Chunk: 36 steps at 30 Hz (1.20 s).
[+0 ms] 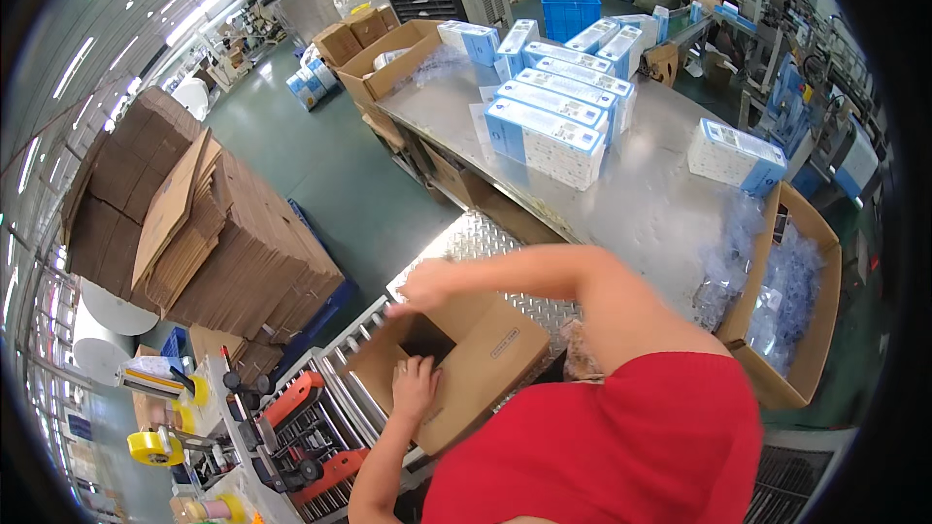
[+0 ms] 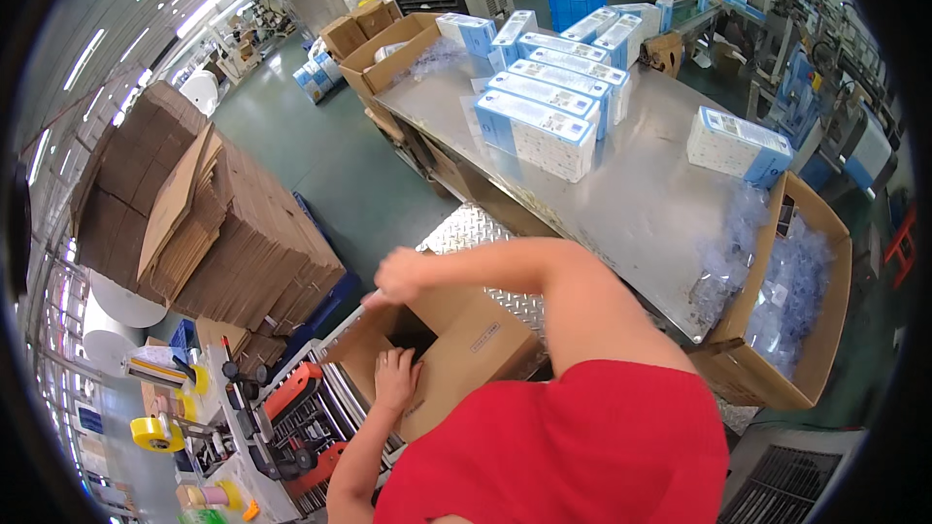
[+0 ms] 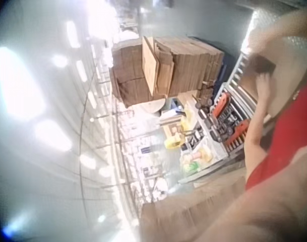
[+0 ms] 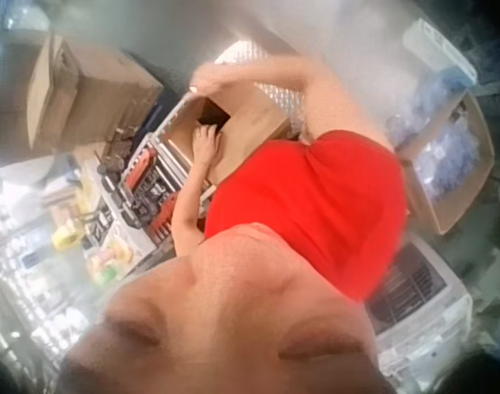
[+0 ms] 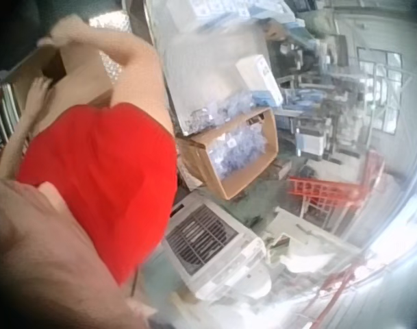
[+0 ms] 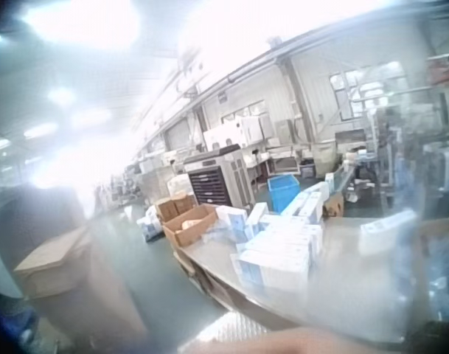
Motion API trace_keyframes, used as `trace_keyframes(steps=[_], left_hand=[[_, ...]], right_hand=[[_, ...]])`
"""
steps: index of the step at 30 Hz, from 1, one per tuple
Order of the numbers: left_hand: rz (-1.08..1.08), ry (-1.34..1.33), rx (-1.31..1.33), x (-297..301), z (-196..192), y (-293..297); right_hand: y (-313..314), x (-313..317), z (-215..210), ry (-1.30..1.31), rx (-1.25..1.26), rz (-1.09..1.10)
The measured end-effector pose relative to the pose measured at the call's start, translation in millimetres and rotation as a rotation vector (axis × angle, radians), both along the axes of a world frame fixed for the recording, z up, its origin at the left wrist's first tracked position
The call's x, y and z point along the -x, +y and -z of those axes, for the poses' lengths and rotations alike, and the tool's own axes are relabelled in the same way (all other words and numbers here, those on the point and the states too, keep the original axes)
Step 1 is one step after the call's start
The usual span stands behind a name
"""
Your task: The person folds cardboard sheets into boxes, fills them with smaller product packages from a work table, and places the completed boxes onto a conveyor belt.
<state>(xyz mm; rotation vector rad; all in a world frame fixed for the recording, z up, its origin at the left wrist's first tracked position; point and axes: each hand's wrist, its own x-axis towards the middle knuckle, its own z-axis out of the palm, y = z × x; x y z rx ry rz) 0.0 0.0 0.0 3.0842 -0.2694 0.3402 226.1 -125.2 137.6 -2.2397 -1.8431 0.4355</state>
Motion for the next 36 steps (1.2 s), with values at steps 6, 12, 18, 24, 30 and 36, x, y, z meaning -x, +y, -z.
trace_keyframes(steps=[6,12,18,24,30,36], left_hand=[[-0.024,-0.559,0.082,-1.4,-24.6,-8.2],[-1.080,0.167,1.441,40.5,166.8,68.2],[-0.963,0.430,1.908,67.0,249.4,-13.5],[-0.567,-0.028,1.939,102.7,-20.0,47.9],[-0.438,0.052,1.596,26.6,-148.1,-38.0],[-0.747,0.109,0.140,-6.4,-97.4,-54.5]], right_hand=[[-102.4,-3.2,146.8,-0.224,-0.284,0.242],[-164.5,-97.3,140.1,0.262,-0.079,1.043],[-206.9,-138.2,183.9,0.312,-0.139,1.139],[-199.2,-132.2,238.8,1.321,-0.366,1.047],[-175.9,-85.7,154.7,1.432,-0.022,1.139],[-99.6,19.0,90.3,0.493,-0.123,0.630]])
